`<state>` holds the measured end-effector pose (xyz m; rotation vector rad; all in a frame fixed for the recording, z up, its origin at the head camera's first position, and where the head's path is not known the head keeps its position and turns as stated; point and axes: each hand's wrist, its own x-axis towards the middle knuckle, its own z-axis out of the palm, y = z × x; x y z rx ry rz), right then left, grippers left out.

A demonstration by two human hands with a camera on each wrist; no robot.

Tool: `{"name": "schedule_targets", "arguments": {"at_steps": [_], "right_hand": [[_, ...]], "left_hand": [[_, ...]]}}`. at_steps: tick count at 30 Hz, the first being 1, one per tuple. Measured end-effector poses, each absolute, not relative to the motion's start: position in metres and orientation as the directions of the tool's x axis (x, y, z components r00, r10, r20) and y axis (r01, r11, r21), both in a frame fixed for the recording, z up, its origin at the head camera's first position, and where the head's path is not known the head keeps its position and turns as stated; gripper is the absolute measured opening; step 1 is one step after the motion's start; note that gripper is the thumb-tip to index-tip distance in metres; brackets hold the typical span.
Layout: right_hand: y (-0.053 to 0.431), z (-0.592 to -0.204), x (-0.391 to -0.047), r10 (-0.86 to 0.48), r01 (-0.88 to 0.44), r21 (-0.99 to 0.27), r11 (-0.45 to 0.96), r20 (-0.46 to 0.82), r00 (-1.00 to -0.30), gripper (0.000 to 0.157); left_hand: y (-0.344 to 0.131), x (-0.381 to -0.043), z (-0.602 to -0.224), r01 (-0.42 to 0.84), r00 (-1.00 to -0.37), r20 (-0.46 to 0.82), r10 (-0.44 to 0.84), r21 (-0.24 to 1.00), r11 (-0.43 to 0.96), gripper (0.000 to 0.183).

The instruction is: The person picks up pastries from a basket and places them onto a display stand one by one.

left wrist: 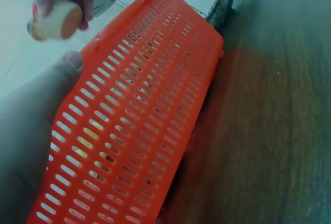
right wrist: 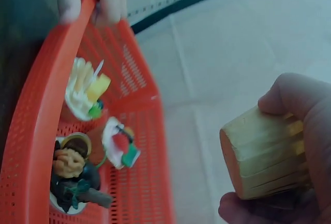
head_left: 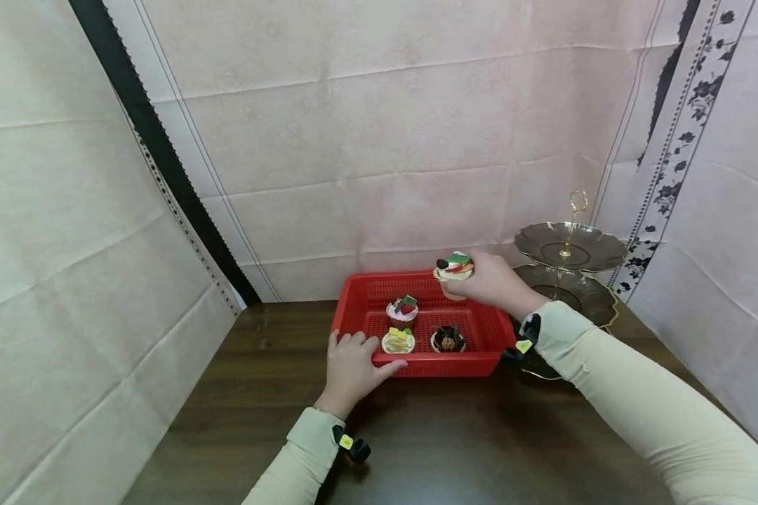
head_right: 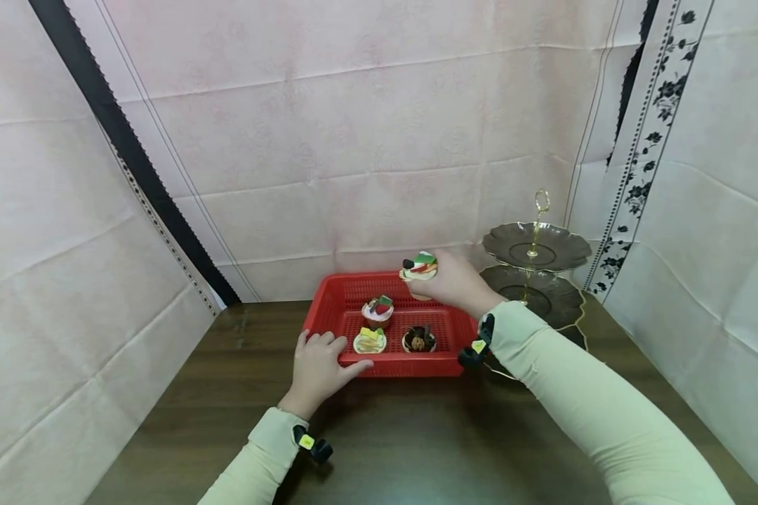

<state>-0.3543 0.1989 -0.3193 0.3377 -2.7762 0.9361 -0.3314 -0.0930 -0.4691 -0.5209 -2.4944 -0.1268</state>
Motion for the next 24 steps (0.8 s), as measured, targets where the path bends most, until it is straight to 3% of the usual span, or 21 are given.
{"name": "schedule_targets", "arguments": {"at_steps": [12, 19, 24], "right_hand": [[0.240, -0.273, -0.305, -0.106, -0.217, -0.503, 0.836, 0.239, -0.965, 0.074], [0.275, -0.256, -0.292, -0.048, -0.191, -0.474, 0.859, 0.297, -0.954, 0.068], [0.305, -0.249, -0.286, 0.007, -0.130, -0.471, 0.872, 0.276, -0.961, 0.076]], "left_hand": [[-0.095, -0.331, -0.467, 0.413, -0.726, 0.594, 0.346, -0.026, 0.910, 0.067], [-0.095, -0.331, -0.470, 0.407, -0.744, 0.575, 0.340, -0.014, 0.913, 0.068], [-0.093, -0.332, -0.472, 0.413, -0.733, 0.587, 0.344, -0.018, 0.911, 0.070]]}}
